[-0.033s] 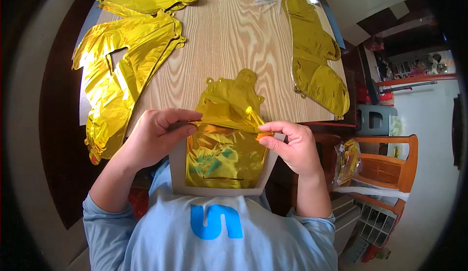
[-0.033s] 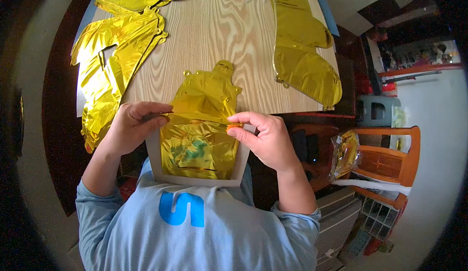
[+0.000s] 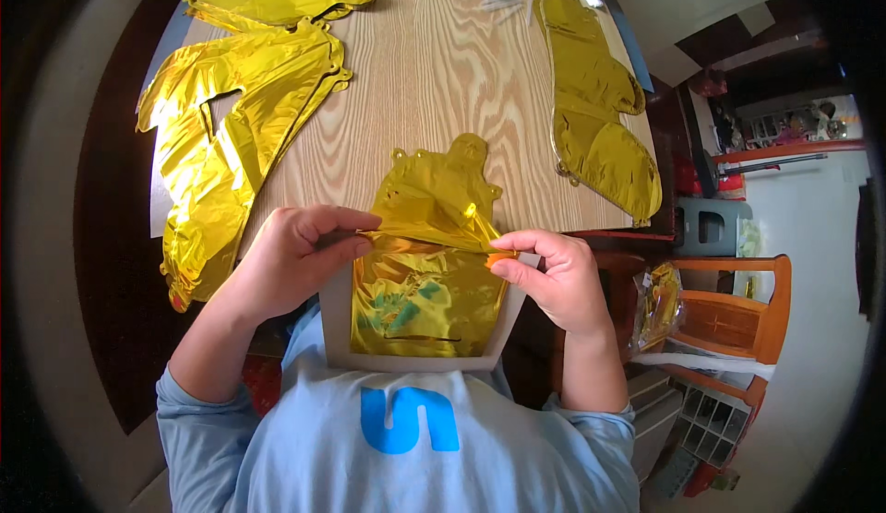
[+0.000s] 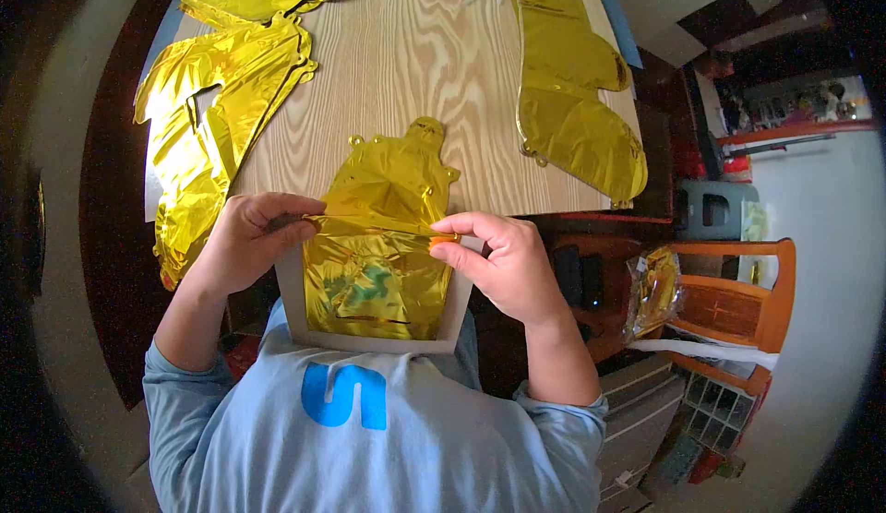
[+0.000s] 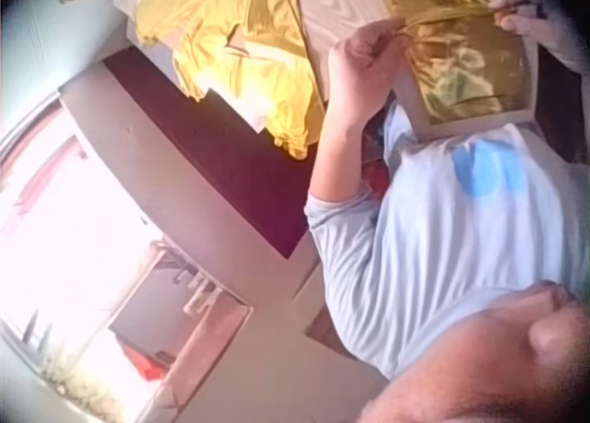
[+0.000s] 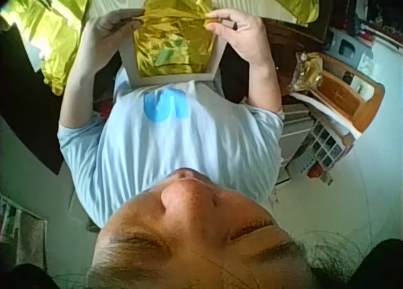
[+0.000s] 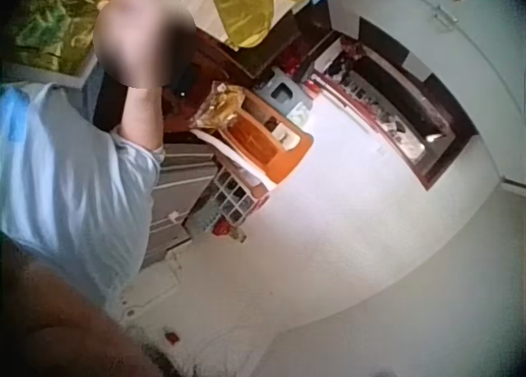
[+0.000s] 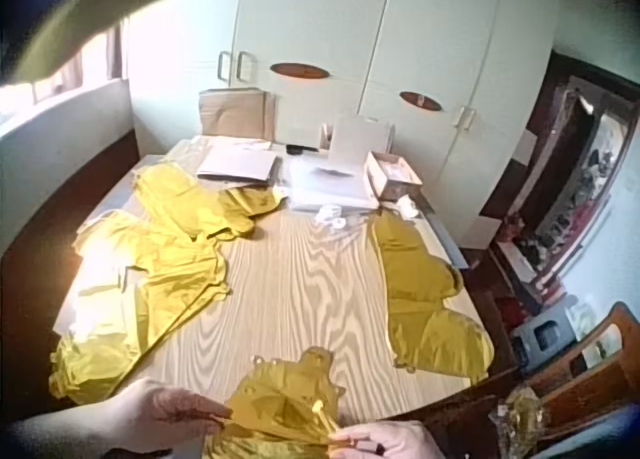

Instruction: Folding gold star-shaped foil balloons and placing them into protective plastic sleeves and outer packaging.

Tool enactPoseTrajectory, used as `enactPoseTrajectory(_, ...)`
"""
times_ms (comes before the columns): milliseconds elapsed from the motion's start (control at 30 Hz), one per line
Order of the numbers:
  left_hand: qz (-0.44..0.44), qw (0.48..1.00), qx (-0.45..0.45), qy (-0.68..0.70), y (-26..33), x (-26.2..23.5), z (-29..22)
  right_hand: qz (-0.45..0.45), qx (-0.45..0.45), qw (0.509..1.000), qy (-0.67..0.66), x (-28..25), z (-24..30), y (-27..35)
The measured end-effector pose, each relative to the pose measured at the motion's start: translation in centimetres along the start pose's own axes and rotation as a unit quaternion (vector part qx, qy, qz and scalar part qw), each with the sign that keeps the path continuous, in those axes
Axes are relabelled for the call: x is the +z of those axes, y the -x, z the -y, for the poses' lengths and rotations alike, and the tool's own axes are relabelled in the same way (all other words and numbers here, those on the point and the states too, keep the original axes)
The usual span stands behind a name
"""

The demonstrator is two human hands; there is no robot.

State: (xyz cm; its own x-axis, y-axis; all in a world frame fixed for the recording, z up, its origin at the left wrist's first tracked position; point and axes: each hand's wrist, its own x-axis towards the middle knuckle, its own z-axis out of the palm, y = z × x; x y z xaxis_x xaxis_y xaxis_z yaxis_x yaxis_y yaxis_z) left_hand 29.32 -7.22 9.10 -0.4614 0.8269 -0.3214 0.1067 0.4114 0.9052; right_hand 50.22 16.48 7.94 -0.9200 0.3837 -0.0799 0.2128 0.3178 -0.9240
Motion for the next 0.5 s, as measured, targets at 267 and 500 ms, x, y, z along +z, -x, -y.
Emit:
enactPoseTrajectory(267, 0.027, 0.999, 0.002, -0.043, 0.7, -1.1, -1.4, 0.053, -0.010, 0.997, -0.060, -1.1, 0.3, 0.5)
enactPoseTrajectory(500, 0.088, 0.958, 0.237, -0.137, 3.1, -2.5, -1.6, 0.091, -0.246, 0.963, 0.063, -1.7, 3.4, 1.8)
